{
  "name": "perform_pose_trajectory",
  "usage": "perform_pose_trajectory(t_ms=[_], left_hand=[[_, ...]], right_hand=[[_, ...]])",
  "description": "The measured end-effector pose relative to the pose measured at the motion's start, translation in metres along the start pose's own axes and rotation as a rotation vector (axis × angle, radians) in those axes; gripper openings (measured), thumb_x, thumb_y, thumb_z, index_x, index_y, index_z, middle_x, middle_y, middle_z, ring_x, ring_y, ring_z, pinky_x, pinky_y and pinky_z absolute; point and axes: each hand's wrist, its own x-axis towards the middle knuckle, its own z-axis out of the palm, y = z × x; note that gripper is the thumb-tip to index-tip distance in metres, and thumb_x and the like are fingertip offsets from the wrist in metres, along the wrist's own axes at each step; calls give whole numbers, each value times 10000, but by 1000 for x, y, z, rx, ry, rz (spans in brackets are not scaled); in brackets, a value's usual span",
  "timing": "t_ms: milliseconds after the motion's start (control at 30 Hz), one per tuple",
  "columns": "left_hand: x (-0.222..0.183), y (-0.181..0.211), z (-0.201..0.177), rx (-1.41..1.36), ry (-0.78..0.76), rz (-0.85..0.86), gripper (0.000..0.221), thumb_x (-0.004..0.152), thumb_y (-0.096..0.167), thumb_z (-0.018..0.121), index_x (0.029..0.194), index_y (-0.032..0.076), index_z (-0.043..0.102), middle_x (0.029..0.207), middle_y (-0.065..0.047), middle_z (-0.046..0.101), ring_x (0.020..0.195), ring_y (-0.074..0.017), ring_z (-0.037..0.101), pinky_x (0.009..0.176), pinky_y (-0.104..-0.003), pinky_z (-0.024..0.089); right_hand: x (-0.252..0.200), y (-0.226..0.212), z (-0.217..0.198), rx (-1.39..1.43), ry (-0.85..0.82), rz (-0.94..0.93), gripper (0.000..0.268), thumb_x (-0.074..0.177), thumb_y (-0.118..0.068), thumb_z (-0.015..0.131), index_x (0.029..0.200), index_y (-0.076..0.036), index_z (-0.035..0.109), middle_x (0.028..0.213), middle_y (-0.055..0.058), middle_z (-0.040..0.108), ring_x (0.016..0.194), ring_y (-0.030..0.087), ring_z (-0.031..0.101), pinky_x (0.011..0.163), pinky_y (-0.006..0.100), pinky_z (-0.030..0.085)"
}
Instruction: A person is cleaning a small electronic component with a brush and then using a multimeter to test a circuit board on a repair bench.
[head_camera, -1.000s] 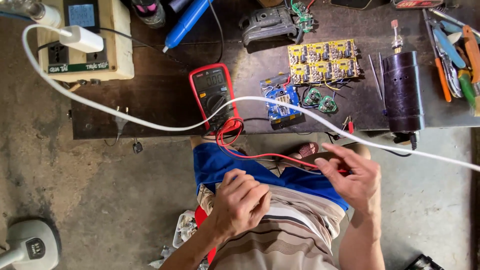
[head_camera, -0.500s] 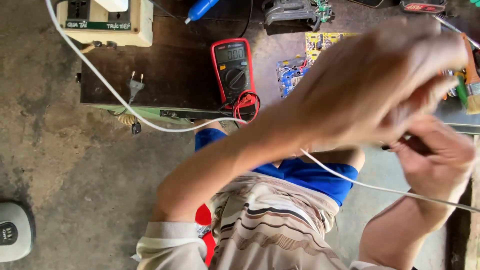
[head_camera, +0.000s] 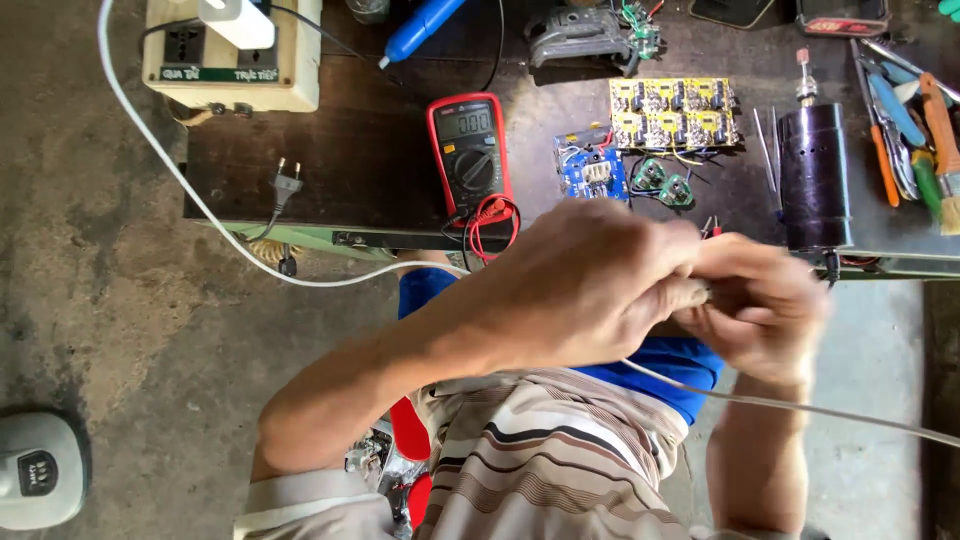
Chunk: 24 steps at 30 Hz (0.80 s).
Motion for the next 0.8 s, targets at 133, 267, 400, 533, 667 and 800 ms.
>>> perform_pose_trajectory(t_ms=[133, 267, 400, 533, 667, 800], left_hand=[[-28, 27, -43, -168, 232, 122, 109, 1026, 128, 577, 933, 71, 574, 701, -40, 619, 542, -170, 560, 555, -346, 403], [-52, 40, -81, -276, 348, 49, 126, 1051, 148, 550, 980, 48, 580, 702, -9, 577, 584, -100, 517, 550, -243, 432], [-75, 1, -82, -352, 263, 53, 91, 1035, 56, 568, 947, 42, 582, 740, -23, 603, 567, -103, 559, 525, -224, 484], [-100, -28, -53, -597, 119, -39, 94, 1018, 44, 575, 926, 50, 590, 696, -5, 587, 540, -96, 556, 467, -234, 445], [-106, -52, -34, -637, -196, -4, 112, 1045, 111, 595, 957, 44, 612, 711, -27, 605, 524, -87, 429, 465, -261, 304], [-87, -68, -35, -294, -178, 141, 237, 1000, 295, 628, 1074, 75, 676, 941, -66, 737, 803, -204, 720, 710, -323, 569]], right_hand=[[-6, 58, 15, -70, -67, 40, 289, 969, -309, 678, 1031, -27, 660, 929, 50, 649, 801, 115, 584, 676, 255, 475], [-42, 84, 24, -181, 10, 295, 193, 948, -115, 717, 1117, -30, 757, 923, 66, 769, 748, 124, 729, 699, 254, 614], [-67, 91, 20, -151, 184, 453, 168, 1015, -151, 681, 1153, -66, 727, 969, 52, 760, 920, 117, 678, 850, 255, 530], [-85, 105, -8, 314, 436, 232, 228, 1145, -165, 493, 1341, -78, 572, 957, 218, 689, 865, 338, 734, 895, 530, 656], [-55, 94, -46, 301, 496, -4, 311, 1168, -331, 529, 1446, -199, 482, 963, 240, 599, 753, 306, 625, 895, 625, 665], [-8, 63, -57, 215, 562, 76, 389, 1224, -412, 455, 959, -128, 440, 903, 120, 524, 793, 199, 584, 1047, 429, 676]])
